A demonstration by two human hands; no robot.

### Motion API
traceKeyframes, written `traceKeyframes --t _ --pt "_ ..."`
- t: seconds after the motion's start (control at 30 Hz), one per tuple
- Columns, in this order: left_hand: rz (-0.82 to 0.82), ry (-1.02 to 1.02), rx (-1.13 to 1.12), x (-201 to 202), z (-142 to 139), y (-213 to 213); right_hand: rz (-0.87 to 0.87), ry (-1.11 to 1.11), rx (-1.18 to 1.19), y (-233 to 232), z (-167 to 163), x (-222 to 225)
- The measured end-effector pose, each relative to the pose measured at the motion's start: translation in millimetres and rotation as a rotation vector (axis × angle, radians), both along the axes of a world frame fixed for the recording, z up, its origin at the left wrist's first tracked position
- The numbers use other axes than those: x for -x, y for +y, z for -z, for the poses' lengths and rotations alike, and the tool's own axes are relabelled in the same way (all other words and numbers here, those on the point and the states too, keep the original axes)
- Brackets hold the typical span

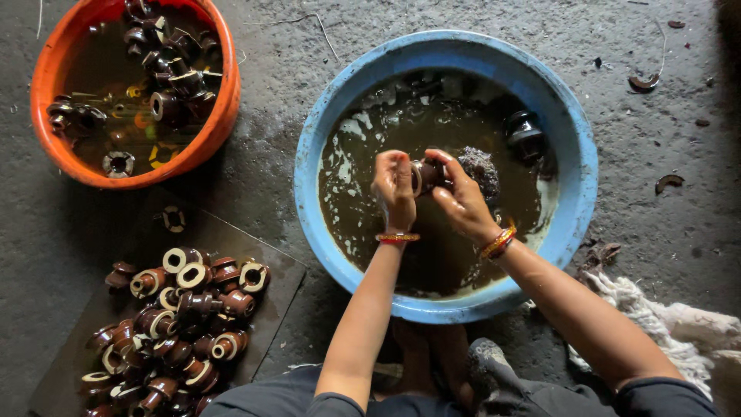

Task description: The person sits on the floor and repeatedly picks up small brown wooden parts from a pile, scrubs them with a cloth in a blue basin of soapy water, and places them back on the pile. The person handles the items one at a time, scrubbing both the exterior and interior surfaces.

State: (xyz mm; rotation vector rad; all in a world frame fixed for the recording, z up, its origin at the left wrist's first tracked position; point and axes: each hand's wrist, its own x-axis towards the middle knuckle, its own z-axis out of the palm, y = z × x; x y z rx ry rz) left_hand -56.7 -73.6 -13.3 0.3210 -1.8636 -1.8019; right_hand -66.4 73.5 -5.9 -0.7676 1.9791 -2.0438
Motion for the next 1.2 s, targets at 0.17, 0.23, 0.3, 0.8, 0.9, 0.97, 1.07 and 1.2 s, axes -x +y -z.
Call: traceKeyframes --t 0.17,0.23,0.3,0.8,0.9,0.97,1.07,1.2 --pt "0.010 -0.284 0.041 3 -1 4 0.235 0.071 -0.633 15 -14 21" --pt "-0.013 -0.309 0.016 4 1 3 0.319 0.632 -0.737 22 -19 29" --pt "-0.121 -0.246 0.105 5 4 -2 0.462 0.783 -0.959 29 -19 32" --pt "-0.071 -0.419 -0.014 12 36 -3 0.255 0.231 -0.567 23 -10 67" --pt "-0.131 -0.370 0.082 11 35 -2 0.253 0.560 -0.905 16 0 56" --pt "-0.155 -0.321 0.129 10 35 -3 0.214 0.580 -1.037 8 12 52" --pt "-0.186 -0.272 0.229 9 38 -5 0.138 0.527 -1.188 4 34 51" --pt "-0.228 -0.343 0.304 9 48 -9 0.158 0.464 -0.776 13 45 65"
